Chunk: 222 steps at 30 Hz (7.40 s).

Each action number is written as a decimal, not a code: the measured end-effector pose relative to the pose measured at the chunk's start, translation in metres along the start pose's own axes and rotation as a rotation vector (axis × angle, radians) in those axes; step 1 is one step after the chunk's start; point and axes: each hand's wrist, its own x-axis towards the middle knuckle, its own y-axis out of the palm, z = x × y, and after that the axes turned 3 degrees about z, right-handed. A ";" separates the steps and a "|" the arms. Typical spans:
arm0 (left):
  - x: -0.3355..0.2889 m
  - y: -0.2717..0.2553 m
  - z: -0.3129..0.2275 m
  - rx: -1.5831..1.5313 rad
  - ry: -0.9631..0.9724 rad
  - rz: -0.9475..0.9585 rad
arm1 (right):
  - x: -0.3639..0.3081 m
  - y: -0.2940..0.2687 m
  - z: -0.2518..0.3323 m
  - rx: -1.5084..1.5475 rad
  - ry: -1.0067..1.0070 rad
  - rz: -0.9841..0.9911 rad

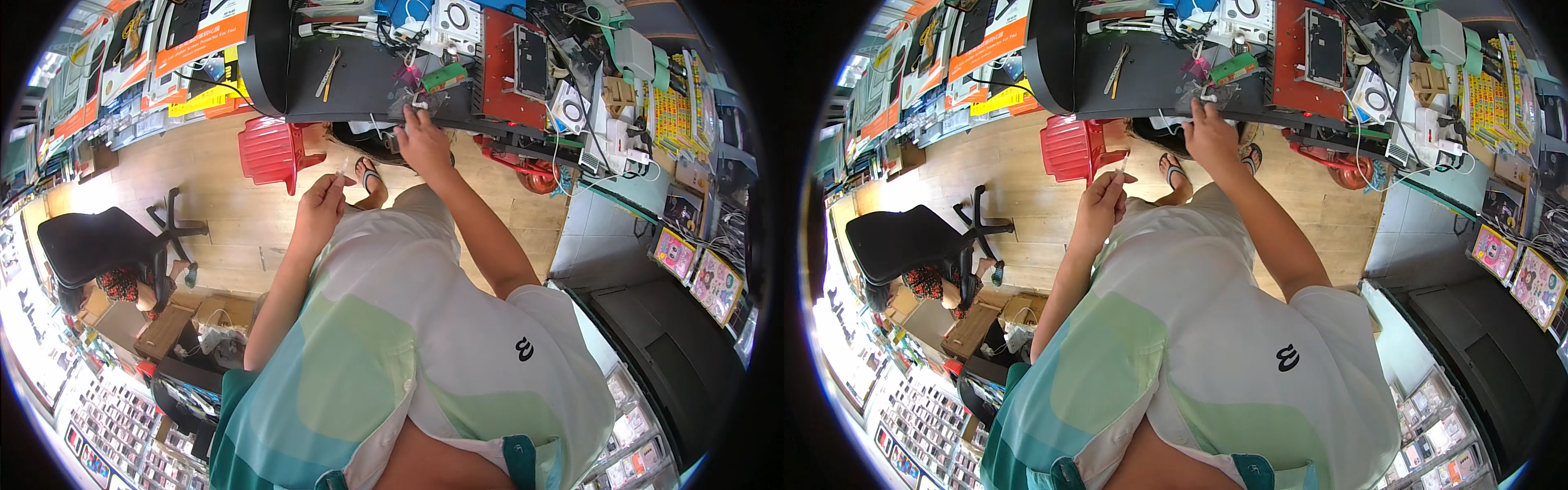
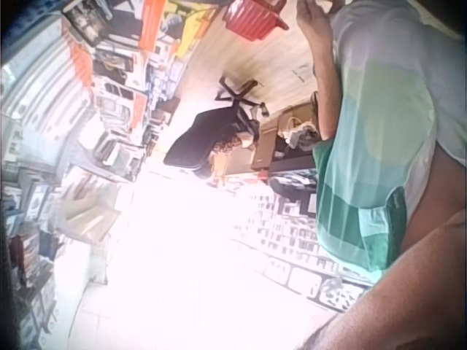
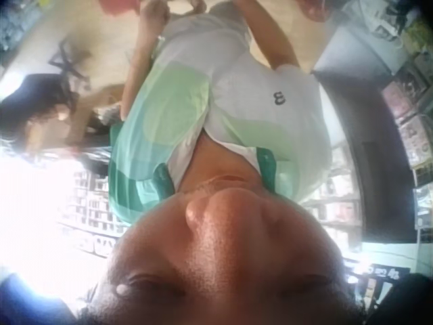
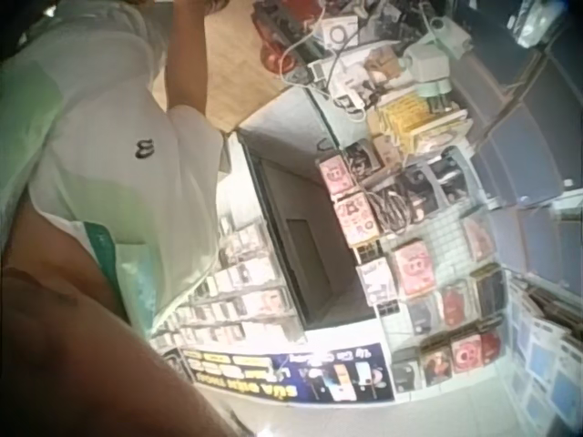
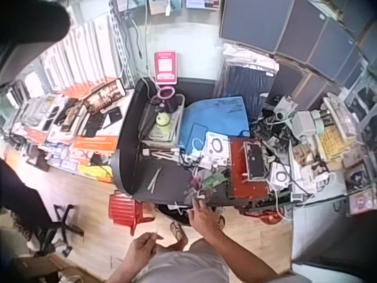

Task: The person works at a cluttered electronics repair bench, handling a disassembled mobile phone and small components. They use a screwdriver and tweezers to manipulate internal parts, occasionally reaching for tools and parts from the workbench.

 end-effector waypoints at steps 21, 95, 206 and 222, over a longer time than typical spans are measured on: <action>-0.001 -0.013 0.015 -0.020 0.032 0.023 | 0.028 -0.010 -0.009 0.071 -0.113 -0.127; 0.069 0.037 -0.088 -0.017 0.459 0.246 | -0.100 -0.198 0.072 1.539 0.281 0.311; 0.154 0.293 0.006 0.080 0.429 -0.525 | 0.153 -0.280 -0.245 0.131 -0.873 0.463; 0.126 0.323 0.057 0.100 0.205 -0.414 | 0.162 -0.283 -0.217 -0.088 -1.071 0.392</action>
